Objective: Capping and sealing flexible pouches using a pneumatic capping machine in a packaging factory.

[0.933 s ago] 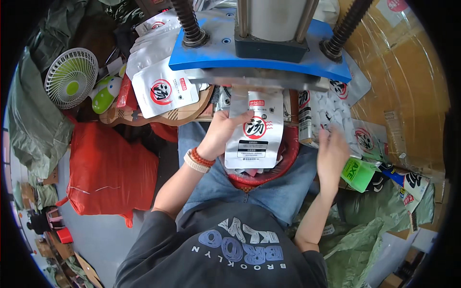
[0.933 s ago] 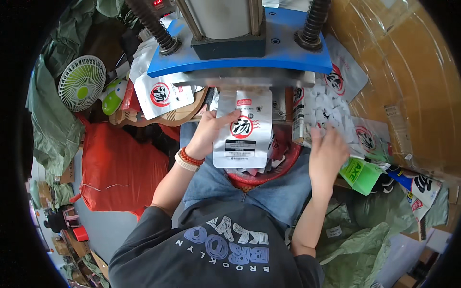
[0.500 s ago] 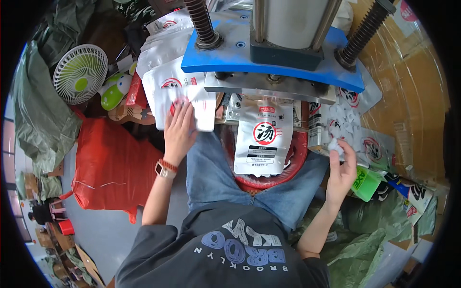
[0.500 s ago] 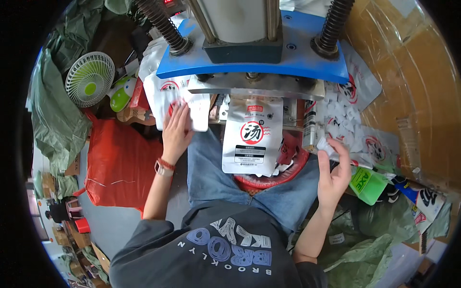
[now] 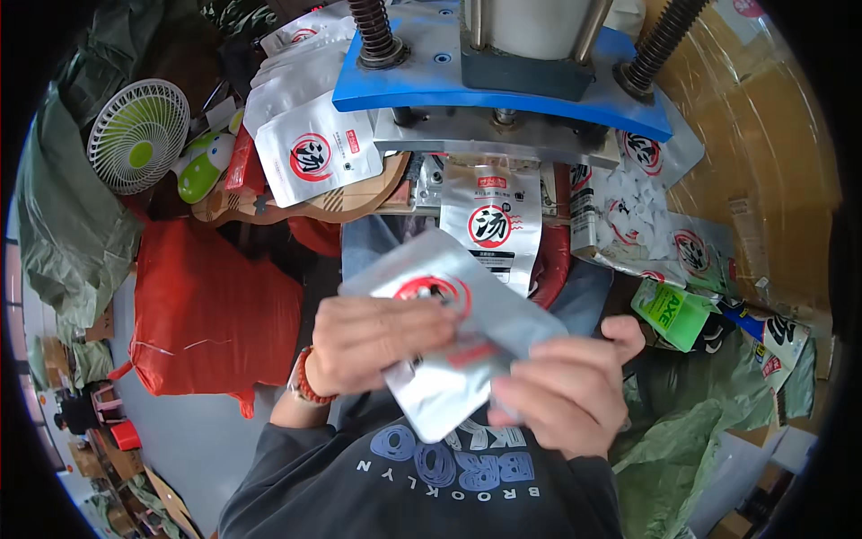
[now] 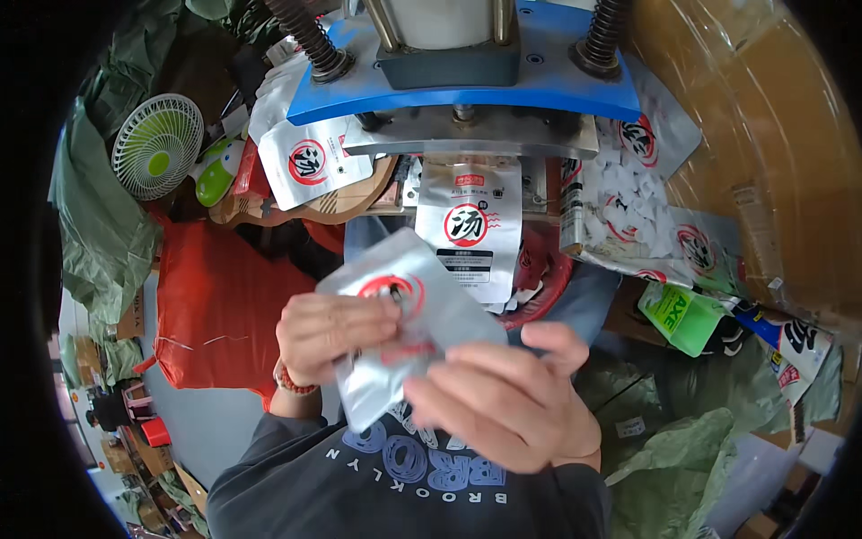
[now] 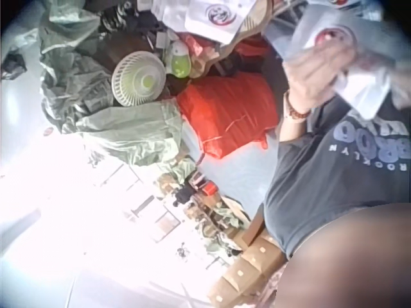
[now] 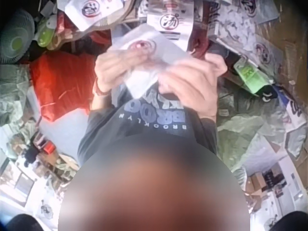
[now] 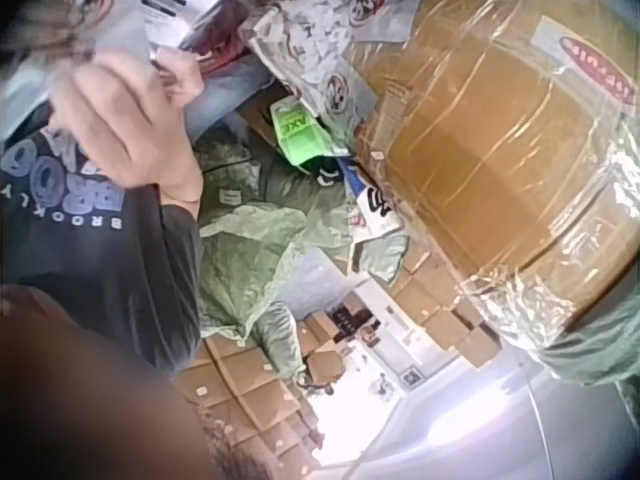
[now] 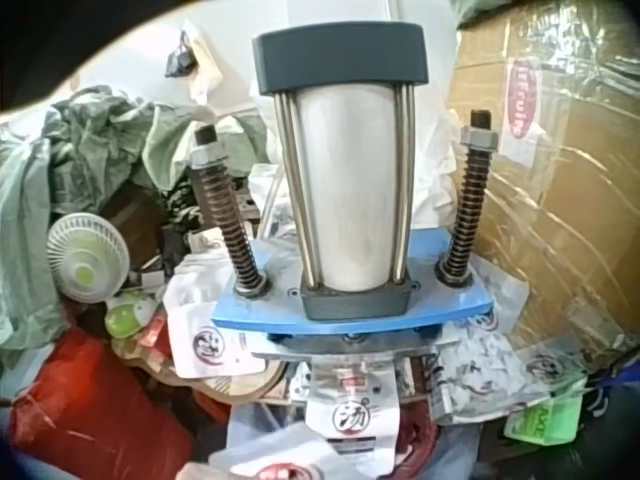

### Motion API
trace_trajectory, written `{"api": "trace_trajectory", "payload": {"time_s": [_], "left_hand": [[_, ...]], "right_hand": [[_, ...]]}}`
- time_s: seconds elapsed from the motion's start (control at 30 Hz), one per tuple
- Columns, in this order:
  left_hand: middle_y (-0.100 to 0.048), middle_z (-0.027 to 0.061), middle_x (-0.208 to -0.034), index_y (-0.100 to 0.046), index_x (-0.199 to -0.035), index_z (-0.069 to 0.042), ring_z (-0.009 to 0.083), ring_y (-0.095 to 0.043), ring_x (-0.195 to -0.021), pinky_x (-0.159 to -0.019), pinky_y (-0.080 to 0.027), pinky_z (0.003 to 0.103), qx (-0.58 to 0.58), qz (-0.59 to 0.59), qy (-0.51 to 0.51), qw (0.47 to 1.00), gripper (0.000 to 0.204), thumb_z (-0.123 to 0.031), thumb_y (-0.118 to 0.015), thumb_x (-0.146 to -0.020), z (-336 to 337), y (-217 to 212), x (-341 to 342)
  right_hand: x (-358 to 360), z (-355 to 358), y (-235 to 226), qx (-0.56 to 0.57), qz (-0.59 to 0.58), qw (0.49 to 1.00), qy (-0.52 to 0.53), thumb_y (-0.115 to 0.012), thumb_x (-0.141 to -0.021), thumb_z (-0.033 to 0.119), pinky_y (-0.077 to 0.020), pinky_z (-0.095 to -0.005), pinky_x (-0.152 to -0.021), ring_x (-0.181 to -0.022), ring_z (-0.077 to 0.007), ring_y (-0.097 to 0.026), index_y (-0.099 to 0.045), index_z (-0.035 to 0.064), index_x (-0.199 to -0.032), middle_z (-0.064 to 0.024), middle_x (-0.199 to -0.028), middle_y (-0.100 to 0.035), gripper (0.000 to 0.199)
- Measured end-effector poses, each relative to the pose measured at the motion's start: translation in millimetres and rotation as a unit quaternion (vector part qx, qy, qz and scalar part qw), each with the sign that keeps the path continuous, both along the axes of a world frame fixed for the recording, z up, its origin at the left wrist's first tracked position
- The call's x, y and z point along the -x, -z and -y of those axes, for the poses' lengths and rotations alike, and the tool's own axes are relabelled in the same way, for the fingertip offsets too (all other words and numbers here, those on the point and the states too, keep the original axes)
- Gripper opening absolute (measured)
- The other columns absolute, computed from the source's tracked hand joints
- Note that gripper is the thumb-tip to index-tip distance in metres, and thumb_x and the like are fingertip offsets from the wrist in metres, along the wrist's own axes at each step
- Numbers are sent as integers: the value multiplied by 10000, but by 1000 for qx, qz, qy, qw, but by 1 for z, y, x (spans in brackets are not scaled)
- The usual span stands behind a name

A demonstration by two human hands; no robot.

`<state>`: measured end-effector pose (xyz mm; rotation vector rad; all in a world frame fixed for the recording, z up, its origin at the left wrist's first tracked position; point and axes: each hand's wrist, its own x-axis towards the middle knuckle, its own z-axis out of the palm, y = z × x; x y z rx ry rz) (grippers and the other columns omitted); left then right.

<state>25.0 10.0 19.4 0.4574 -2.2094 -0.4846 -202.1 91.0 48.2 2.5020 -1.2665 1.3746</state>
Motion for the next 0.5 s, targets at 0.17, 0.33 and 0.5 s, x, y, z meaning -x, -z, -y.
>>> {"api": "trace_trajectory", "payload": {"time_s": [0.17, 0.33, 0.5], "left_hand": [[-734, 85, -889, -723, -969, 20, 138, -699, -770, -648, -542, 263, -296, 2, -8, 955, 185, -127, -667, -871, 14, 54, 32], [-719, 65, -910, -698, -1011, 29, 90, -666, -787, -692, -543, 250, -640, -179, -67, 744, 204, -149, -664, -918, 50, 92, 64], [-719, 69, -935, -688, -1020, 17, 115, -679, -780, -707, -544, 265, -667, -224, -57, 709, 173, -114, -654, -911, 77, 81, 76]], "right_hand": [[9, 38, 26, -116, 39, 988, 97, -759, -761, 344, -297, -431, -975, -1004, -286, -553, -610, 32, -1181, -93, -1052, -609, 544], [44, 37, 33, -98, 82, 960, 251, -659, -889, 212, -351, -393, -1047, -1185, -313, -520, -543, 0, -1284, -140, -1251, -591, 463], [83, 69, 87, -151, -65, 902, 398, -517, -982, 203, -411, -427, -939, -1061, -373, -551, -592, -15, -1161, -202, -1141, -600, 292]]}}
